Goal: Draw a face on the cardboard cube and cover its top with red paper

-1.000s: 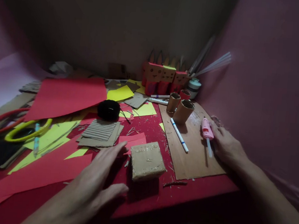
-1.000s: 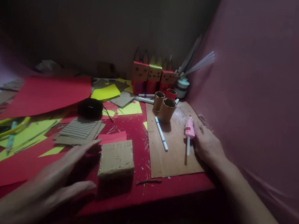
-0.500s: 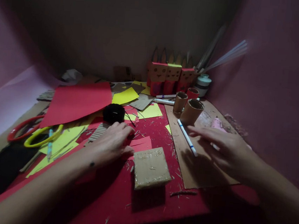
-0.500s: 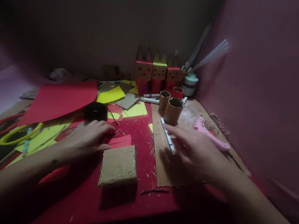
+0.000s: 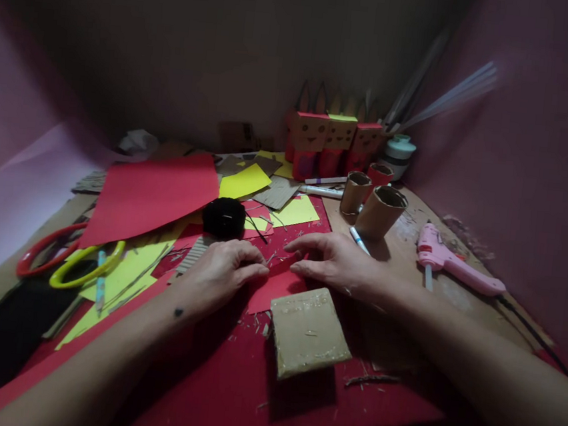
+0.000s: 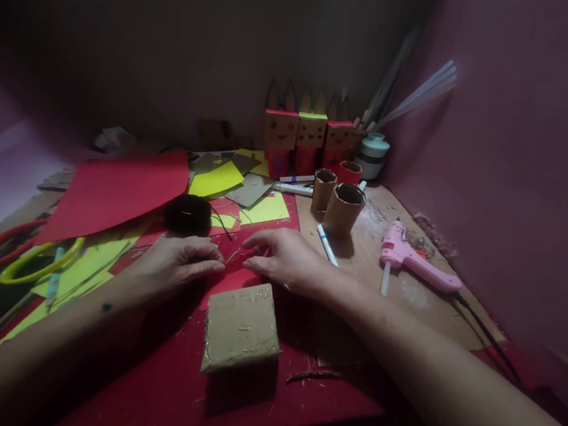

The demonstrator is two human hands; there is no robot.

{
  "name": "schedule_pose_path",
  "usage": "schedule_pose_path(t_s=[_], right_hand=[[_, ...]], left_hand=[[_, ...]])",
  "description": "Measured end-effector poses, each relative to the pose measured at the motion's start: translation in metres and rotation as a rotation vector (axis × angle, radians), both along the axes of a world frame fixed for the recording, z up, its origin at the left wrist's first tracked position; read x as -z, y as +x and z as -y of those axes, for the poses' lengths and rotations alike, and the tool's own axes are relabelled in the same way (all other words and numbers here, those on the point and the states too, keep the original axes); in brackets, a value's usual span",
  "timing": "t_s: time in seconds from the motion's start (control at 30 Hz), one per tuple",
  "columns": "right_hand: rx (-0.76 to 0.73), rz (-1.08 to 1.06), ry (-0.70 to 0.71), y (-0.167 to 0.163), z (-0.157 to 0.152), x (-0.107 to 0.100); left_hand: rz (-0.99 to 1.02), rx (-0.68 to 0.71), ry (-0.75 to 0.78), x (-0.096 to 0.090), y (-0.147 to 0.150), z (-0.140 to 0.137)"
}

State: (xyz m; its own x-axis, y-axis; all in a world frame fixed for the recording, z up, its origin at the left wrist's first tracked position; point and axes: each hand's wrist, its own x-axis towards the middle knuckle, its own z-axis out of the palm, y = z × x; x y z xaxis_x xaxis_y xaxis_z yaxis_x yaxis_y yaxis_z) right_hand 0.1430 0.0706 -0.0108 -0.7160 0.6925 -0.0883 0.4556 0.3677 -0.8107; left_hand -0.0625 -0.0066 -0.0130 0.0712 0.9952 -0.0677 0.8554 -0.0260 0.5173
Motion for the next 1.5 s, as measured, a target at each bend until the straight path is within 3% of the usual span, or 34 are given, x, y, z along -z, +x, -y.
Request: schedule_pose_path(t_s=[0.33, 0.6, 0.77, 0.87, 0.93, 1.07, 1.2, 1.37, 1.5], right_hand=[[0.133, -0.089, 0.018, -0.008, -0.002, 0.008], [0.205, -0.204, 0.111, -0.002, -0.006, 0.012], [0.291, -0.403, -0.026, 0.007, -0.002, -0.001], [0.274, -0.489, -0.172, 0.014, 0.006, -0.012], [0.271, -0.503, -0.258, 0.019, 0.012, -0.019], [0.276, -0.468, -0.389, 0.027, 0.022, -0.024], [0.294, -0.523, -0.476, 0.034, 0.033, -0.021], [0.292, -0.538, -0.463, 0.038, 0.044, -0.018], [0.326, -0.486, -0.442, 0.038, 0.045, -0.018]], left_hand=[[0.013, -0.044, 0.106, 0.0, 0.01, 0.007], [0.019, -0.081, 0.117, -0.001, 0.012, 0.007], [0.304, -0.253, 0.249, -0.005, 0.013, 0.013], [0.571, -0.286, 0.121, -0.014, 0.018, 0.02], [0.643, -0.285, 0.042, -0.021, 0.022, 0.025], [0.563, -0.219, -0.044, -0.029, 0.025, 0.033], [0.469, -0.133, -0.034, -0.031, 0.021, 0.04], [0.349, -0.073, -0.004, -0.035, 0.019, 0.047], [0.439, -0.085, -0.156, -0.033, 0.021, 0.048]])
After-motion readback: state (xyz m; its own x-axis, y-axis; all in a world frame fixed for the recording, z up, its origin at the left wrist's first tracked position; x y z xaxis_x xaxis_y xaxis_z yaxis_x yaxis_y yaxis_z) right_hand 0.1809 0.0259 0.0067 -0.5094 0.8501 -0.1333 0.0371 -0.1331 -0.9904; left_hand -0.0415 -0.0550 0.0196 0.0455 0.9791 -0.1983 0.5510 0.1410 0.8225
